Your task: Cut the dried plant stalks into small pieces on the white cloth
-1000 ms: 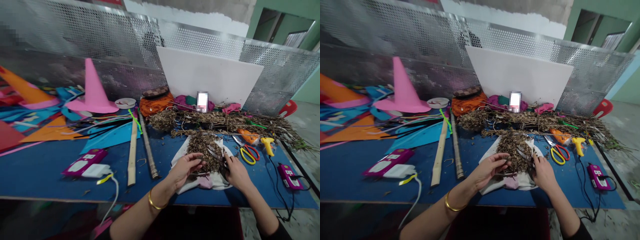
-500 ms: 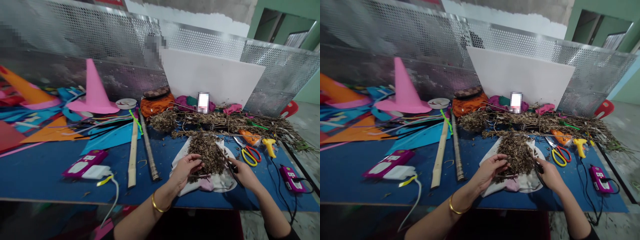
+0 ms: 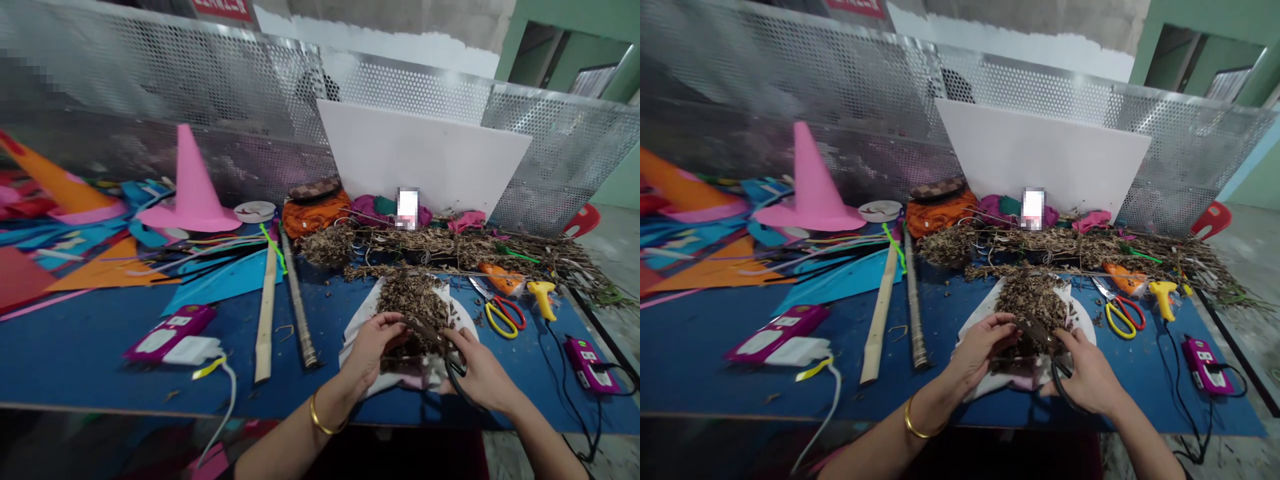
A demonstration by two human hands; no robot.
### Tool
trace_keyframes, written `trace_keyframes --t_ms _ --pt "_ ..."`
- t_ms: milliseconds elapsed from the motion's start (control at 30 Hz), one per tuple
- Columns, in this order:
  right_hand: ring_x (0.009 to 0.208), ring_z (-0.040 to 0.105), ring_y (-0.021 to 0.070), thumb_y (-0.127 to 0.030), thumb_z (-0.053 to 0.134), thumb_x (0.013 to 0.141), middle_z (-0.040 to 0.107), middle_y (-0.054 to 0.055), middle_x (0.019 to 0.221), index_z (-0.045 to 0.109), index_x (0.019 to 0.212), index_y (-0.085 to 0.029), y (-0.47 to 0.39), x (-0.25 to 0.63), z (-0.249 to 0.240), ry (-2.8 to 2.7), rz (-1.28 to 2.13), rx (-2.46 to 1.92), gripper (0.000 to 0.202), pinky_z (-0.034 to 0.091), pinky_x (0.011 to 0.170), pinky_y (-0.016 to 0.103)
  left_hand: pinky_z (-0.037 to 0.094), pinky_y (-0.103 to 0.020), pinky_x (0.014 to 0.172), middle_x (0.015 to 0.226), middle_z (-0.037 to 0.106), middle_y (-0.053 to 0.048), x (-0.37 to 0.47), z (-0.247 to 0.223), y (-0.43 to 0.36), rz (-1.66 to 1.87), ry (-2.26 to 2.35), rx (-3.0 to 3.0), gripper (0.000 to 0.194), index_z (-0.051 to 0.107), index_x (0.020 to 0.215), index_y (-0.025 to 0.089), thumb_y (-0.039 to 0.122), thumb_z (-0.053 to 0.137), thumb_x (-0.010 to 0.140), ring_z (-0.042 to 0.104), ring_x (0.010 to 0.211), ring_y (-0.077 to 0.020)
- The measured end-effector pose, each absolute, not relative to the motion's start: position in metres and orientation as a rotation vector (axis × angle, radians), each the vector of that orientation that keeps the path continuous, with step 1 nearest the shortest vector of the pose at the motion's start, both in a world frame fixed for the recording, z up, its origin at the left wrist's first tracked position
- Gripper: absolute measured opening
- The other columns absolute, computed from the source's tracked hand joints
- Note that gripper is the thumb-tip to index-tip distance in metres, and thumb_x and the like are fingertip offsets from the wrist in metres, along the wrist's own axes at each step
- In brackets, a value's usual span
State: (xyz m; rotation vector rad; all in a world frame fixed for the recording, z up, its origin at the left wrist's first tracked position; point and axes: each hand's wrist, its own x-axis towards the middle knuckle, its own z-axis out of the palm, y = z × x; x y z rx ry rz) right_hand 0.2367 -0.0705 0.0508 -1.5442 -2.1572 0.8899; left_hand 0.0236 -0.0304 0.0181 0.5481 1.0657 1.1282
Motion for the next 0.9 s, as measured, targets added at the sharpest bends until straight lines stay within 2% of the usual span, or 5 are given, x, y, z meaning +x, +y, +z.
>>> trace_keyframes --t_ms 333,467,567,767,900 --pt "0.093 0.054 0.0202 -0.036 0.065 0.066 0.051 0.005 0.109 0.046 0.119 -0.025 -0.072 0.224 0.047 -2.202 0.801 -1.583 0.058 0.041 0.074 0.026 0.052 -0.02 0.062 0.067 0.065 0.0 0.034 0.023 -0.037 1.137 1.025 0.475 0.025 0.056 0.072 0.013 0.011 0.073 0.054 0.062 0.06 -0.0103" --pt "0.088 0.055 0.018 -0.034 0.06 0.071 0.053 0.003 0.105 0.051 0.111 -0.026 -0.071 0.224 0.048 -2.212 0.771 -1.622 0.042 0.04 0.071 0.023 0.051 -0.02 0.061 0.064 0.064 0.0 0.035 0.02 -0.037 1.138 1.008 0.496 0.023 0.055 0.069 0.012 0.01 0.073 0.054 0.061 0.057 -0.0093" --pt "0.082 0.054 0.0155 -0.025 0.054 0.073 0.055 0.002 0.098 0.054 0.103 -0.025 -0.07 0.225 0.047 -2.241 0.715 -1.659 0.03 0.038 0.067 0.021 0.051 -0.019 0.058 0.061 0.063 0.001 0.036 0.019 -0.037 1.12 1.021 0.489 0.022 0.054 0.068 0.012 0.009 0.072 0.054 0.061 0.054 -0.0093" --pt "0.082 0.053 0.0149 -0.012 0.048 0.069 0.056 0.003 0.096 0.054 0.099 -0.022 -0.066 0.227 0.034 -2.301 0.687 -1.624 0.032 0.036 0.068 0.02 0.05 -0.018 0.053 0.06 0.063 -0.001 0.035 0.021 -0.034 1.1 1.065 0.49 0.021 0.055 0.073 0.012 0.006 0.07 0.059 0.061 0.053 -0.01" --pt "0.085 0.053 0.016 -0.016 0.049 0.073 0.055 0.004 0.097 0.052 0.102 -0.022 -0.064 0.228 0.033 -2.271 0.723 -1.638 0.03 0.037 0.071 0.022 0.051 -0.018 0.056 0.063 0.064 -0.002 0.033 0.019 -0.032 1.09 1.077 0.482 0.019 0.057 0.076 0.012 0.005 0.068 0.062 0.063 0.056 -0.0104"
